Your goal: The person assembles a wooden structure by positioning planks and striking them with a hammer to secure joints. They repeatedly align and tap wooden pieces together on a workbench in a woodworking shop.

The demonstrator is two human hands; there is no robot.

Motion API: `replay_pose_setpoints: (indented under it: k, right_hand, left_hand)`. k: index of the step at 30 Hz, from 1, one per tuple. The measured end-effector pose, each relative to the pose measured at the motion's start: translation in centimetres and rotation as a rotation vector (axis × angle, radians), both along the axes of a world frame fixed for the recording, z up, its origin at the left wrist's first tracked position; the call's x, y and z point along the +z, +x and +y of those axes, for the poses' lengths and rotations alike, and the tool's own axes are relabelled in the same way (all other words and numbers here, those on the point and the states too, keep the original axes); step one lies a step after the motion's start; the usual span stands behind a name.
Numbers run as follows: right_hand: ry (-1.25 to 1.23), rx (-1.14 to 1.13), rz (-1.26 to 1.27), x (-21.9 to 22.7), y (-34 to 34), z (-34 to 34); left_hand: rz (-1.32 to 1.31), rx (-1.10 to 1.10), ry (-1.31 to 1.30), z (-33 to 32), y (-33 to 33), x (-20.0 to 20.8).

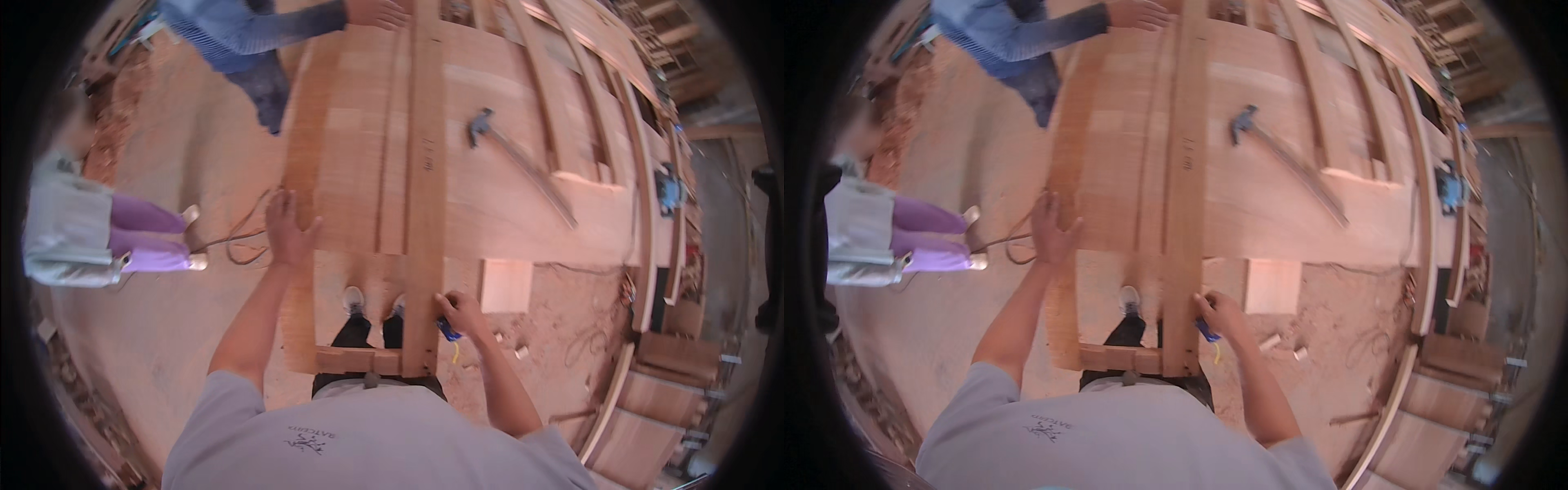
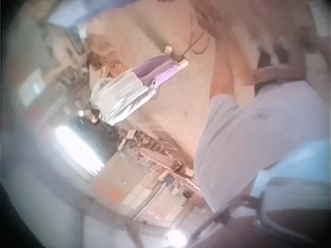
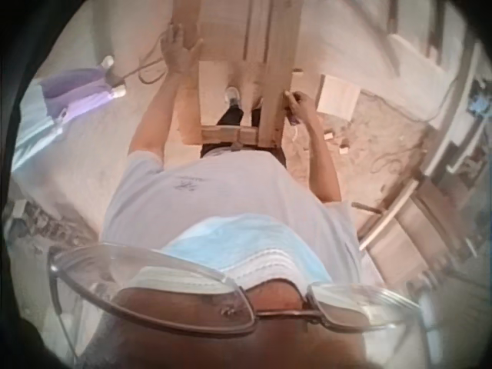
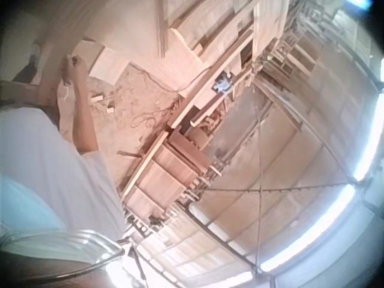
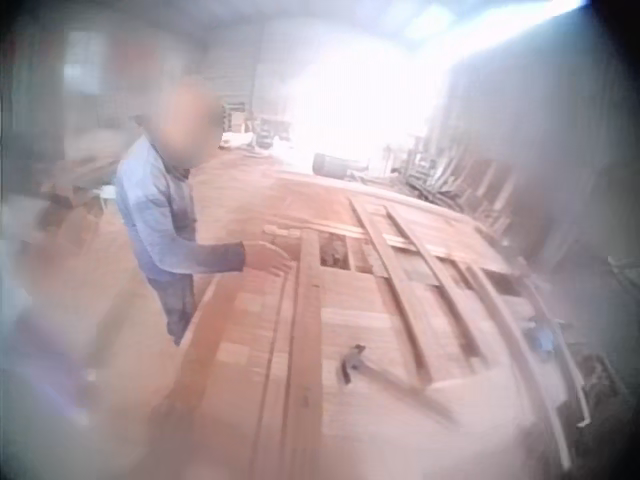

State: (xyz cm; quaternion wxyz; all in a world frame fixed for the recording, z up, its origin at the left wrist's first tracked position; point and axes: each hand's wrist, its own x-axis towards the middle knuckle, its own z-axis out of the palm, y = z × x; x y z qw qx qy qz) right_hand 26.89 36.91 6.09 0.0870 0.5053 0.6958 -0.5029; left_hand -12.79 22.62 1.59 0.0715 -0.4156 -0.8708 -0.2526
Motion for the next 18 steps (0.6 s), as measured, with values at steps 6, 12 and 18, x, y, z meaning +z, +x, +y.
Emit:
replay_pose_setpoints:
  k: [6,12,18]
  right_hand:
    - [-0.304,-0.676,0.409,0.8,7.9,3.2]
    - [-0.115,-0.825,0.681,0.5,18.2,15.6]
    - [0.657,-0.727,0.439,-4.3,25.3,37.9]
  left_hand:
    - [-0.008,0.006,-0.003,-0.4,0.4,0.7]
    - [-0.095,0.065,0.083,-3.1,4.8,3.2]
    - [-0.091,0.132,0.006,-10.6,17.6,7.2]
